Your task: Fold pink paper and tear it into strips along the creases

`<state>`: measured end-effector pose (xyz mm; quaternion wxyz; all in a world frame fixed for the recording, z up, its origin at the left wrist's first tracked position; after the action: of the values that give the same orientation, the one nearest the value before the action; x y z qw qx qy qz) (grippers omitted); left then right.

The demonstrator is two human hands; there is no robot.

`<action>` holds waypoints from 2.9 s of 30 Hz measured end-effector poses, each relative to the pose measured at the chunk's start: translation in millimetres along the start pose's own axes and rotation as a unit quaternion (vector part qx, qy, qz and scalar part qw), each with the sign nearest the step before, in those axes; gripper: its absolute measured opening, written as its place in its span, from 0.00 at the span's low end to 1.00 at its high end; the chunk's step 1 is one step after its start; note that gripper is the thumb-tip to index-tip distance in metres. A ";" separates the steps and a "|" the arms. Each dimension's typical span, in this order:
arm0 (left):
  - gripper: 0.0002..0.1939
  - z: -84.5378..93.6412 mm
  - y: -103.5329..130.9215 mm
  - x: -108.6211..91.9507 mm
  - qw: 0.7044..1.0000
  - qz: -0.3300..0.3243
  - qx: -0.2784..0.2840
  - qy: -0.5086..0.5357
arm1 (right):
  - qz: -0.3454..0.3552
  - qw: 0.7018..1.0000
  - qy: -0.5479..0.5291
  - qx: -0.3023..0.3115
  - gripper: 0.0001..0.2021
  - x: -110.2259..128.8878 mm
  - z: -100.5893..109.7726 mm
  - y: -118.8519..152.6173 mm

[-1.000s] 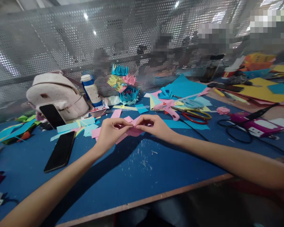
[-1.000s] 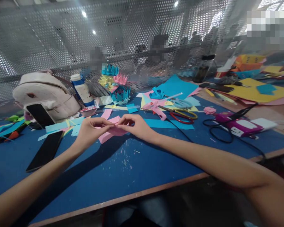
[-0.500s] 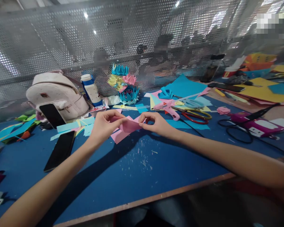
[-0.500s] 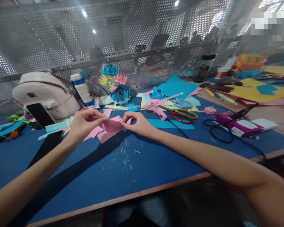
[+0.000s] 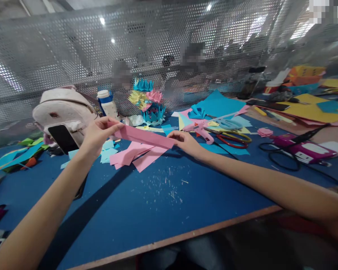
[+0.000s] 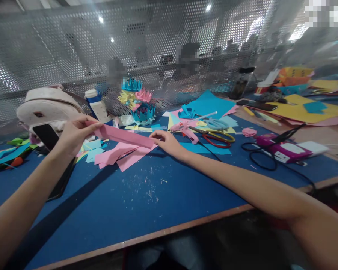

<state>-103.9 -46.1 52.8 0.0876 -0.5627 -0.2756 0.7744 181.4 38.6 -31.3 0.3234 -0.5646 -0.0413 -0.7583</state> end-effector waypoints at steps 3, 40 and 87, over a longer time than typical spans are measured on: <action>0.08 -15.6 7.4 2.7 0.999 -0.004 0.035 -0.011 | -0.010 0.999 -0.037 0.007 0.13 7.0 -3.8 3.8; 0.06 -75.8 54.6 -3.5 0.882 -0.262 0.245 -0.306 | 0.067 0.988 0.132 0.041 0.05 31.4 -19.3 27.8; 0.07 -59.0 35.2 18.8 0.932 0.020 0.345 -0.111 | 0.003 0.999 0.042 0.033 0.10 18.5 -6.8 13.4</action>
<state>-50.1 -47.6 6.2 0.2295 -0.4141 0.0117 0.8808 180.2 16.9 -21.4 0.3454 -0.5215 -0.0509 -0.7786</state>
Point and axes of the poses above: each hand's wrist, its own y-axis away from the middle knuckle, its own z-axis out of the back of the hand, x = y × z, the point moved 1 cm from there along -y, towards the middle knuckle, and after that the axes turned 6 degrees about -z, right-handed, at the moved point
